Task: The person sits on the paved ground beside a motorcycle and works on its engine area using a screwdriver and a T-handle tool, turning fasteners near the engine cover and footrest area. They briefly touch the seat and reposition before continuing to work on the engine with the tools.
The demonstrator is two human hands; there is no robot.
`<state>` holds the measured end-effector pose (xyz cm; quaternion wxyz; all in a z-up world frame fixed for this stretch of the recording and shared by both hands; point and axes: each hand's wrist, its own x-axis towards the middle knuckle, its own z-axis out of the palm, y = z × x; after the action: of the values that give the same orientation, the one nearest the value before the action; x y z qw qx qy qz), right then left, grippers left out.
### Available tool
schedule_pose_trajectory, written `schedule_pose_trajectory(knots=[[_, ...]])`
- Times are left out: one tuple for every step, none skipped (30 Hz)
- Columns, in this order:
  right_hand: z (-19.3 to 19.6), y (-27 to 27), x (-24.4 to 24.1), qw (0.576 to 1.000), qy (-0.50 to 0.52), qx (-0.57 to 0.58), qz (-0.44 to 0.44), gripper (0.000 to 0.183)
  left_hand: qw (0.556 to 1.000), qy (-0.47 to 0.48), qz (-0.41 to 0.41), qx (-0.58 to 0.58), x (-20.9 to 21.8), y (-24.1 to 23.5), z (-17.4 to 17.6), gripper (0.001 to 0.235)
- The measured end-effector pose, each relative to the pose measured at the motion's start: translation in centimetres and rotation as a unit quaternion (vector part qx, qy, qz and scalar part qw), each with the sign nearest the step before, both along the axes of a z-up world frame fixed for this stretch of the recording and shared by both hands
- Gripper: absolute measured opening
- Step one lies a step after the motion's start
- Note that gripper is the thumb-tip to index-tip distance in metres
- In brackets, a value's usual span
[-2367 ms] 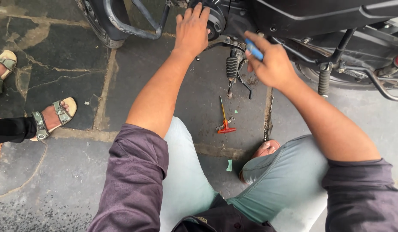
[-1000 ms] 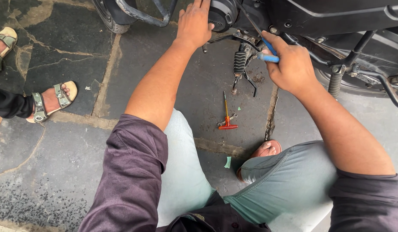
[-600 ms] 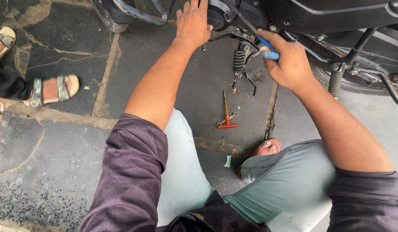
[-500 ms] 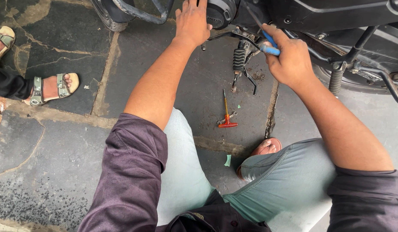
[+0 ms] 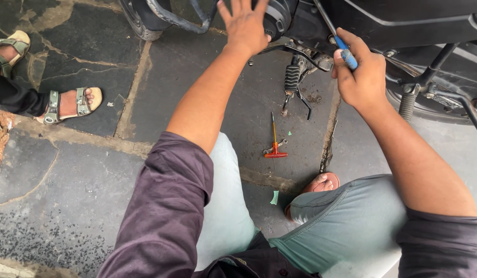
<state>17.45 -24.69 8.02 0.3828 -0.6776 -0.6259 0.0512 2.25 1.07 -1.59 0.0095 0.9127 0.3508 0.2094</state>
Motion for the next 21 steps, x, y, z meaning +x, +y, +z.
schedule_pose_trajectory(knots=[[0.0,0.0,-0.1,1.000,-0.002,-0.001,0.005,0.034,0.997,0.006,0.052,-0.057,-0.1,0.3,-0.2,0.097],[0.0,-0.2,-0.2,1.000,-0.005,-0.001,0.007,0.035,0.988,0.012,0.101,-0.114,0.0,0.7,-0.3,0.097],[0.2,-0.2,-0.3,1.000,-0.005,0.000,0.006,0.035,0.988,0.012,0.100,-0.113,-0.4,0.9,-0.3,0.097],[0.4,-0.2,-0.4,1.000,-0.011,-0.006,0.005,0.035,0.987,-0.011,0.101,-0.127,-0.7,1.1,-0.4,0.098],[0.5,-0.2,-0.5,1.000,-0.016,-0.013,0.003,0.036,0.984,-0.034,0.102,-0.141,-1.0,1.4,-0.5,0.100],[0.5,-0.2,-0.5,1.000,-0.016,-0.013,0.003,0.036,0.984,-0.034,0.103,-0.141,-1.1,1.4,-0.5,0.100],[0.5,-0.1,-0.5,1.000,-0.015,-0.015,0.001,0.036,0.987,-0.032,0.095,-0.123,-1.2,1.4,-0.5,0.096],[0.4,-0.1,-0.5,1.000,-0.012,-0.018,0.000,0.036,0.990,-0.029,0.088,-0.104,-1.4,1.4,-0.6,0.092],[0.3,0.1,-0.5,1.000,-0.011,-0.019,0.001,0.036,0.990,-0.028,0.089,-0.104,-1.7,1.4,-0.4,0.092],[0.2,0.2,-0.4,1.000,0.000,-0.018,0.004,0.035,0.993,-0.031,0.072,-0.089,-2.0,1.3,-0.4,0.089],[0.1,0.3,-0.4,1.000,0.011,-0.017,0.006,0.034,0.995,-0.035,0.054,-0.073,-2.3,1.3,-0.3,0.086],[0.1,0.4,-0.5,1.000,0.013,-0.017,0.006,0.034,0.995,-0.033,0.054,-0.074,-2.5,1.1,0.0,0.086],[0.1,0.4,-0.6,1.000,0.010,-0.014,0.009,0.035,0.996,-0.022,0.035,-0.078,-2.7,0.8,0.4,0.083],[0.1,0.6,-0.7,1.000,0.006,-0.010,0.013,0.035,0.996,-0.011,0.016,-0.082,-2.9,0.7,0.8,0.079],[0.1,0.6,-0.9,1.000,0.007,-0.010,0.013,0.035,0.996,-0.010,0.016,-0.082,-2.7,0.3,0.9,0.079],[0.2,0.8,-1.0,1.000,0.004,-0.015,0.009,0.035,0.997,-0.008,-0.002,-0.081,-2.5,0.1,1.1,0.082],[0.3,1.0,-1.2,1.000,0.002,-0.020,0.005,0.035,0.997,-0.006,-0.020,-0.081,-2.4,-0.2,1.2,0.085],[0.3,1.0,-1.3,1.000,0.001,-0.020,0.007,0.035,0.997,-0.007,-0.018,-0.080,-2.1,-0.3,1.1,0.085],[0.3,1.1,-1.4,1.000,-0.003,-0.016,0.010,0.035,0.998,-0.019,-0.017,-0.049,-1.8,-0.3,0.9,0.091],[0.3,1.1,-1.5,1.000,-0.007,-0.014,0.012,0.035,0.999,-0.030,-0.017,-0.019,-1.5,-0.5,0.6,0.097],[0.3,0.9,-1.6,1.000,-0.007,-0.015,0.013,0.035,0.999,-0.030,-0.015,-0.020,-1.2,-0.3,0.4,0.097]])
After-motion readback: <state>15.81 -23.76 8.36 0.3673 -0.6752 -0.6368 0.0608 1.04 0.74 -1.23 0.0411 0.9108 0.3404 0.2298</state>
